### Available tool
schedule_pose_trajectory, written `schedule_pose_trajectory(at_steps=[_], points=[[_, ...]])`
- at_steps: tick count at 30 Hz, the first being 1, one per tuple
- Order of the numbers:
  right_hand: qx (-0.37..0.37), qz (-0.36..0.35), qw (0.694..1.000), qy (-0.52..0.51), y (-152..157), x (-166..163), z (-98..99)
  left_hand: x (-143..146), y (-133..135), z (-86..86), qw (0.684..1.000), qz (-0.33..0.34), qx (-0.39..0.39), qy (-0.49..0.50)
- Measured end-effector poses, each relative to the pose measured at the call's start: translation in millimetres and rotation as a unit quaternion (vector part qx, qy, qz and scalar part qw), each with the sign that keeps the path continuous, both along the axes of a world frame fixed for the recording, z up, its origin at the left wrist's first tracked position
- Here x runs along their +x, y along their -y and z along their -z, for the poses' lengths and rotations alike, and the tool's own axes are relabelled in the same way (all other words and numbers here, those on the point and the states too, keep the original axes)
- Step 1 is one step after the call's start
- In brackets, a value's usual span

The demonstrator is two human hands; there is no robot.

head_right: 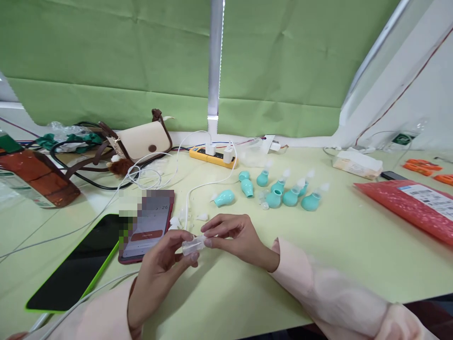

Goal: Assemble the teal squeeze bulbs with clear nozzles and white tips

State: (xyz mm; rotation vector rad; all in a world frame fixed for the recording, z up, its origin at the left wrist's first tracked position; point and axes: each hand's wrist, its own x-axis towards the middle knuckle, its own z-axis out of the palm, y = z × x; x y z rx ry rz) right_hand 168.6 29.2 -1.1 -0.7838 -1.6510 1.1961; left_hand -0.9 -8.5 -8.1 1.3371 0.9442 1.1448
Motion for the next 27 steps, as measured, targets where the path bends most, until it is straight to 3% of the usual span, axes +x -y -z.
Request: schedule_pose_trajectory(at_steps=[3,8,12,22,27], points=[[0.102,0.04,0.994,0.026,4.4,-1.2,1.8,0.6,-2.4,-4.4,0.998,-0.021,-0.054,0.034],[0.252,0.061,0.965,0.039,10.2,-5.4,3.5,-0.3,-4.9,-8.3,0.992,0.015,-0.111,0.055],[0.262,0.066,0.962,0.047,11.7,-5.9,0.6,-1.8,-1.7,-5.0,0.996,0.024,-0.072,0.056],[0.258,0.037,0.964,0.054,15.5,-4.3,-4.0,-0.8,7.9,-1.0,0.997,0.044,0.016,-0.067],[0.293,0.034,0.952,0.081,16.9,-4.6,-3.1,-1.6,6.6,-0.9,0.989,0.033,0.066,-0.129]])
